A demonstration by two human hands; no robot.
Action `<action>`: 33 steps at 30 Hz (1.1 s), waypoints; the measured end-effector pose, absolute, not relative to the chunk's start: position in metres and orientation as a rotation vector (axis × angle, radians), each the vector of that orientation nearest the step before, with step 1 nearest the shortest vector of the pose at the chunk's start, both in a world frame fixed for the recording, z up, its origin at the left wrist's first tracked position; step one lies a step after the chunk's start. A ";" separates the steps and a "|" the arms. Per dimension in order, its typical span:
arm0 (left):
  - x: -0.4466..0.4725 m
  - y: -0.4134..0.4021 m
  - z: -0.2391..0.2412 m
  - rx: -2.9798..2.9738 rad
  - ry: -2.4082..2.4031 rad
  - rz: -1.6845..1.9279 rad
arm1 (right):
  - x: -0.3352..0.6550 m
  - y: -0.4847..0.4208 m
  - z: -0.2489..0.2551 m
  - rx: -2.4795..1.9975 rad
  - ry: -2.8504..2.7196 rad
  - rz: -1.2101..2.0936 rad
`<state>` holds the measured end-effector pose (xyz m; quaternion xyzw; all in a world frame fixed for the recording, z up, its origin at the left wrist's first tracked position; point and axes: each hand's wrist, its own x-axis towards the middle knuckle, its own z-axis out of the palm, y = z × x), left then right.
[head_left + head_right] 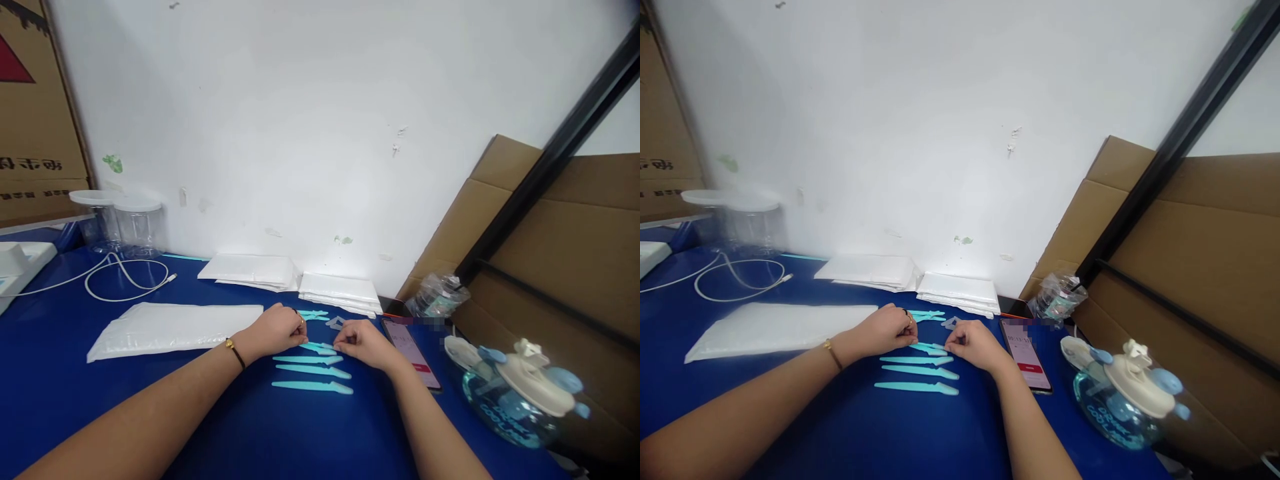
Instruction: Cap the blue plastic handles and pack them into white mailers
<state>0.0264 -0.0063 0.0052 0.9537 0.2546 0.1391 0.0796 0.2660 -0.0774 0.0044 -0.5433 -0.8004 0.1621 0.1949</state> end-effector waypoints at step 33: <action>0.022 0.005 0.010 3.050 1.036 0.535 | 0.264 -0.071 -0.002 -1.797 -2.157 -0.206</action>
